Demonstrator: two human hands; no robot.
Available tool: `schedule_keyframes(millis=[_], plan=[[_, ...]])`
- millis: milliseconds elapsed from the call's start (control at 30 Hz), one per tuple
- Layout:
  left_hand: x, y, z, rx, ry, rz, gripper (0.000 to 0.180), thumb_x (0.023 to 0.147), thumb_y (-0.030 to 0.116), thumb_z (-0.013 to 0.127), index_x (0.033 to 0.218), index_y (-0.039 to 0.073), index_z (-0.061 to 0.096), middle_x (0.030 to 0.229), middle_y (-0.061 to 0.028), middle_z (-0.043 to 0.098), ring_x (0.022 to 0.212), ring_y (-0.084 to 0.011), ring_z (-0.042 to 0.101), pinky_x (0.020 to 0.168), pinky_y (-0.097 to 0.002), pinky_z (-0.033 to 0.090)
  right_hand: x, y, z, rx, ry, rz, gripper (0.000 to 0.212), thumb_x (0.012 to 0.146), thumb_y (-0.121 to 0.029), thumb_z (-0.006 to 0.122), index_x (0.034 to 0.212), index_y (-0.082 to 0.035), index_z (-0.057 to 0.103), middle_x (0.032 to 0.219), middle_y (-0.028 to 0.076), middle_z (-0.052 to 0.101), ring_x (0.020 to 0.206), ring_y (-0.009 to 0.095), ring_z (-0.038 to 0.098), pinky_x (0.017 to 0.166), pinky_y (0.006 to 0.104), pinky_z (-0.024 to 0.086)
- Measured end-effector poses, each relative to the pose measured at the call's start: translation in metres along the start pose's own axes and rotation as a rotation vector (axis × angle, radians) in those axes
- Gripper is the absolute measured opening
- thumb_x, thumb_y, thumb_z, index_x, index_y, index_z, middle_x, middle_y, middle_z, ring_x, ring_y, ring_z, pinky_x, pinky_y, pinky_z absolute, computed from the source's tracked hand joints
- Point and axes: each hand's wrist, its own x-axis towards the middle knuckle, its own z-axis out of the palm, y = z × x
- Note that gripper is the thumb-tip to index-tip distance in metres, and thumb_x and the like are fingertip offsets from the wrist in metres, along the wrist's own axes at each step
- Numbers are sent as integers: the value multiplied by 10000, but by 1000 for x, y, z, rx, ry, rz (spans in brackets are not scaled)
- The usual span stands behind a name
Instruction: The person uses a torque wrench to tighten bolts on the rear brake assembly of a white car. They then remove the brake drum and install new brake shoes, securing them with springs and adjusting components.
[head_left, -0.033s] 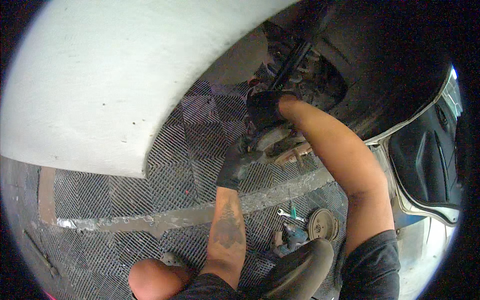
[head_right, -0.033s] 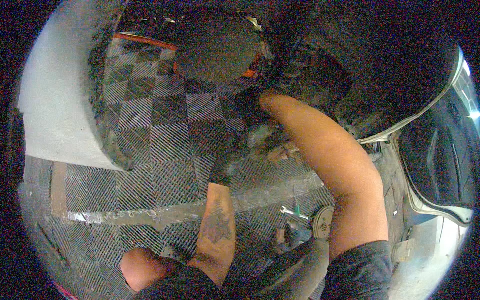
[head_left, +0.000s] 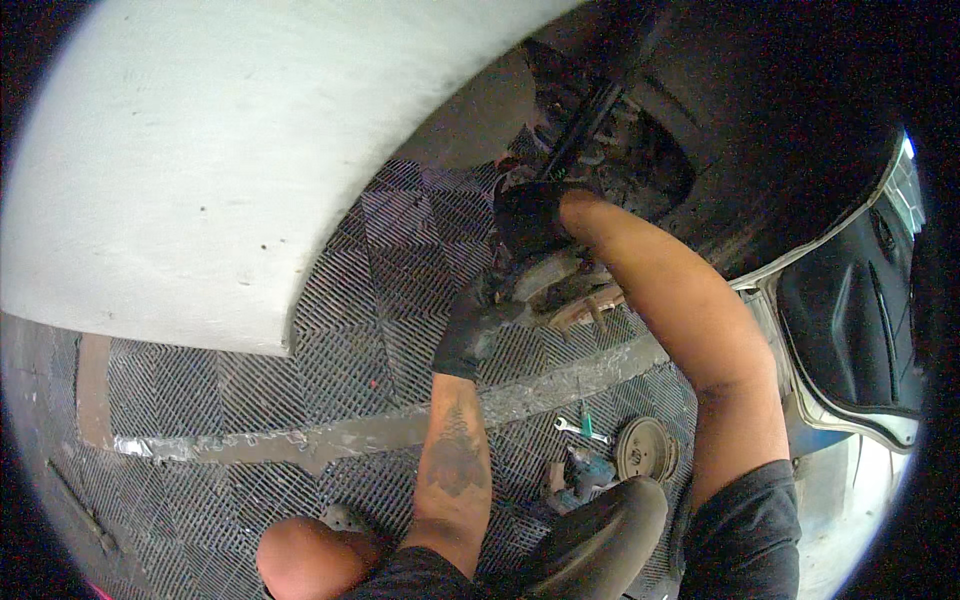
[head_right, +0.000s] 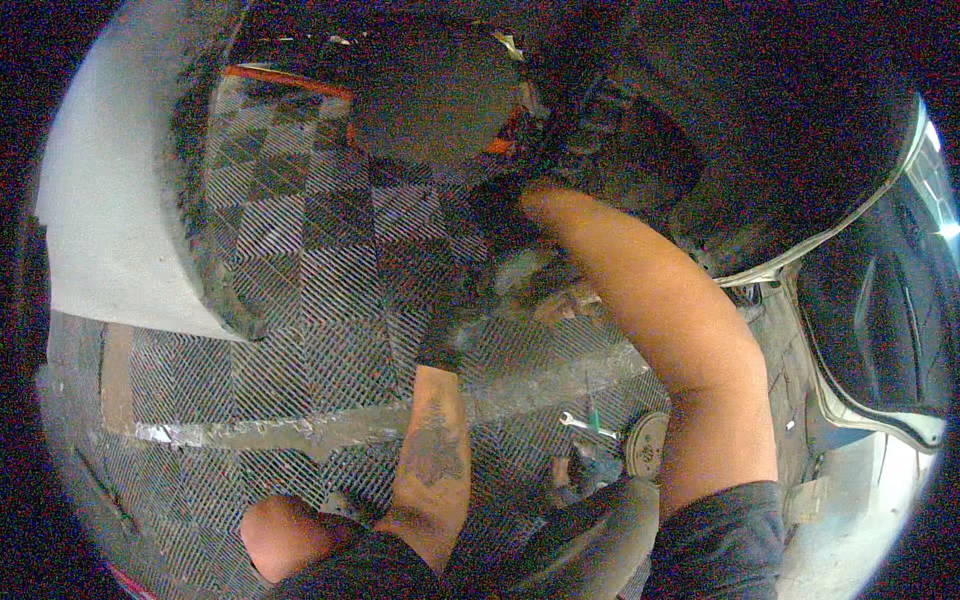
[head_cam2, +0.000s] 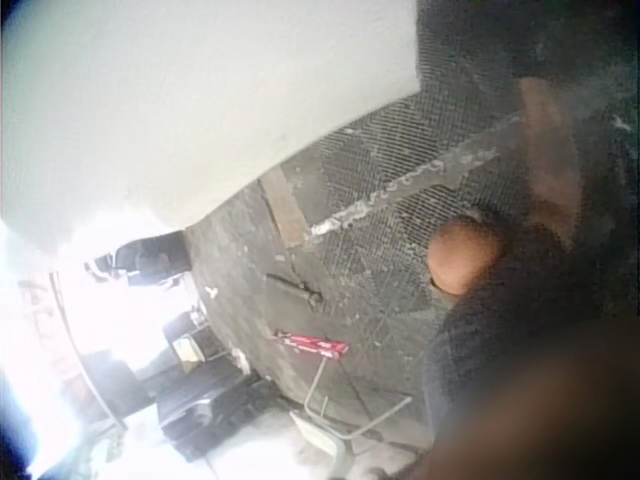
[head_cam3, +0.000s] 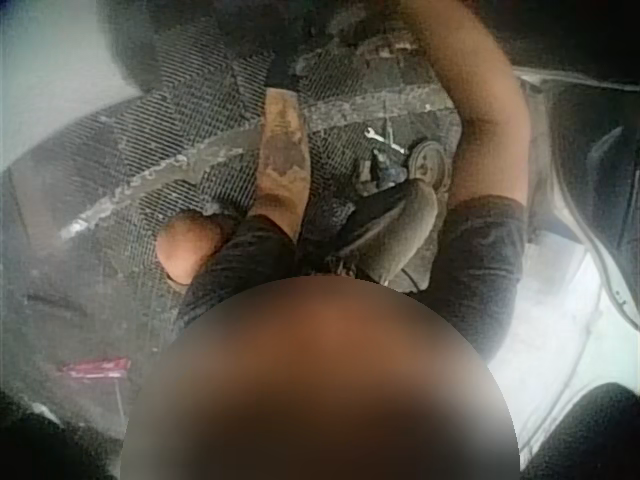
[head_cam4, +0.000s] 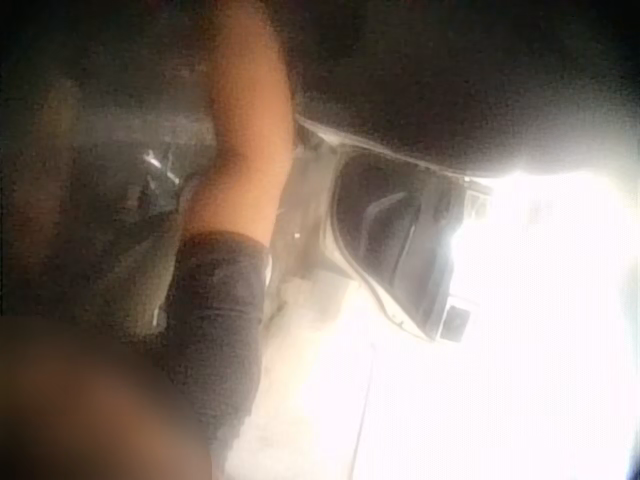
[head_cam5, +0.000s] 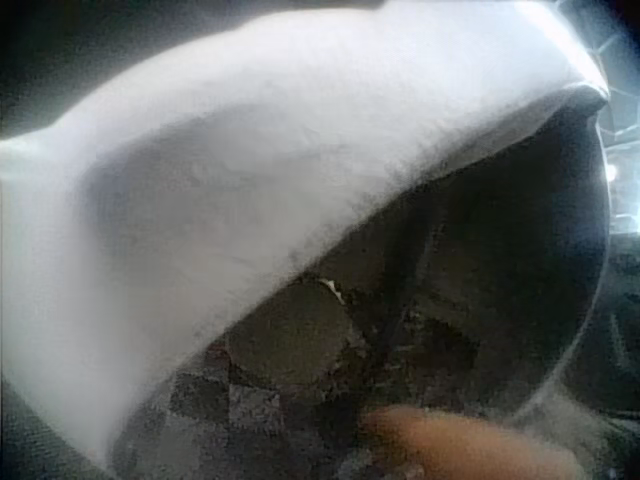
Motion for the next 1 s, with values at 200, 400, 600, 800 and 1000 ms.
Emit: schedule_keyframes(millis=[200,400,600,800,1000], plan=[[-3,2,0,-79,-27,20,519,735,80,867,1201,70,638,1064,1,649,946,-148,605,848,-318,527,4,5,3,33,52,-55,285,899,-246,656,1080,-38,727,1068,168,730,954,324,699,888,427,543],[7,11,-2,-15,-58,29,532,733,110,874,1206,68,635,1109,-13,663,976,-158,614,862,-335,532,9,10,4,48,60,-98,284,893,-253,656,1065,-39,726,1058,169,728,944,326,698,880,432,542],[5,13,3,-26,-70,91,600,745,89,862,1290,39,618,1175,-28,670,1037,-168,620,901,-332,534,4,14,3,65,57,-135,283,887,-261,656,1050,-40,725,1049,169,726,934,327,696,871,436,541],[1,26,4,159,-35,-34,650,742,64,857,1336,0,600,1226,-34,666,1071,-166,628,931,-332,538,3,22,0,75,56,-173,282,882,-268,656,1035,-41,724,1039,169,725,924,329,694,863,440,540],[3,29,10,-112,-148,-7,667,731,69,871,1337,-2,601,1242,-28,665,1084,-158,626,936,-320,530,1,27,-1,71,46,-202,282,876,-275,656,1020,-42,723,1030,169,723,914,331,692,854,445,539]])
